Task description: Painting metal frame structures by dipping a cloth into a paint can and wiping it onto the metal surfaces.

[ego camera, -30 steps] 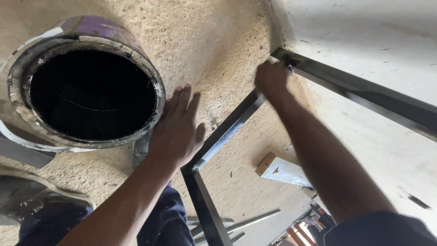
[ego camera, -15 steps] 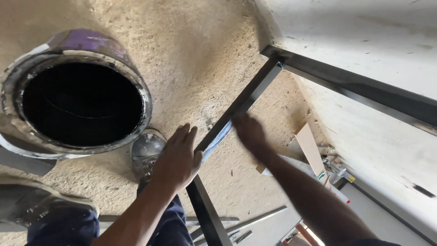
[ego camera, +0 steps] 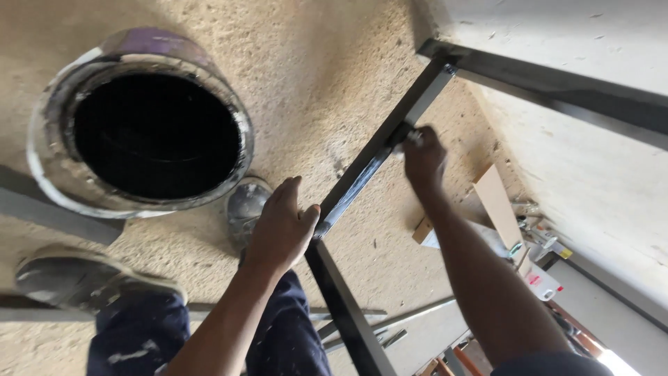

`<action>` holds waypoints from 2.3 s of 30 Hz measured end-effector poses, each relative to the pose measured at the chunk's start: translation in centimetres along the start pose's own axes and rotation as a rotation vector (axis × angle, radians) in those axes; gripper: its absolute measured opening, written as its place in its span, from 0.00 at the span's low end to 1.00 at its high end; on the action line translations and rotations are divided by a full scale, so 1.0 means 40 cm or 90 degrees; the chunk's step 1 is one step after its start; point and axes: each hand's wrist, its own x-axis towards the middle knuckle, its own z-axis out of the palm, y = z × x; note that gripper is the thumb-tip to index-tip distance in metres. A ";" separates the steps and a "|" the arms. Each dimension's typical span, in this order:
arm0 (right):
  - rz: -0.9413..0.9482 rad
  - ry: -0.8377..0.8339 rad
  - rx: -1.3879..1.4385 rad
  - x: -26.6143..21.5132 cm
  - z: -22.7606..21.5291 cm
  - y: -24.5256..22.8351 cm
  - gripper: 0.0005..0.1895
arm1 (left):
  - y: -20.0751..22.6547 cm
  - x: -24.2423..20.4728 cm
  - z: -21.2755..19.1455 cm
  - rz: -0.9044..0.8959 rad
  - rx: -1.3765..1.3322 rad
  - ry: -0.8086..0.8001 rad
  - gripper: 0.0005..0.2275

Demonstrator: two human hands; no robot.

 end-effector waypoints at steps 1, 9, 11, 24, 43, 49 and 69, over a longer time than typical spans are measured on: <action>0.081 -0.071 0.007 -0.076 0.017 -0.014 0.14 | -0.023 -0.008 0.001 -0.038 -0.019 -0.003 0.31; 0.431 -0.289 0.000 -0.485 0.360 0.129 0.10 | -0.090 -0.129 -0.044 -0.112 -0.042 -0.049 0.30; 0.077 -0.556 -0.428 -0.441 0.309 0.047 0.08 | -0.104 -0.144 -0.058 -0.144 -0.059 -0.066 0.30; 0.152 0.101 0.284 -0.019 0.045 -0.086 0.06 | -0.151 -0.190 -0.158 -0.161 -0.065 -0.026 0.33; 0.711 -0.371 0.437 -0.427 0.329 0.239 0.20 | -0.056 -0.237 -0.010 -0.168 -0.276 -0.096 0.35; 0.694 -0.343 0.646 -0.254 0.193 0.138 0.30 | -0.074 -0.257 -0.075 -0.179 -0.431 0.018 0.31; 0.311 -0.294 1.154 -0.372 -0.127 -0.461 0.17 | -0.074 -0.261 -0.446 -0.106 -0.497 0.285 0.31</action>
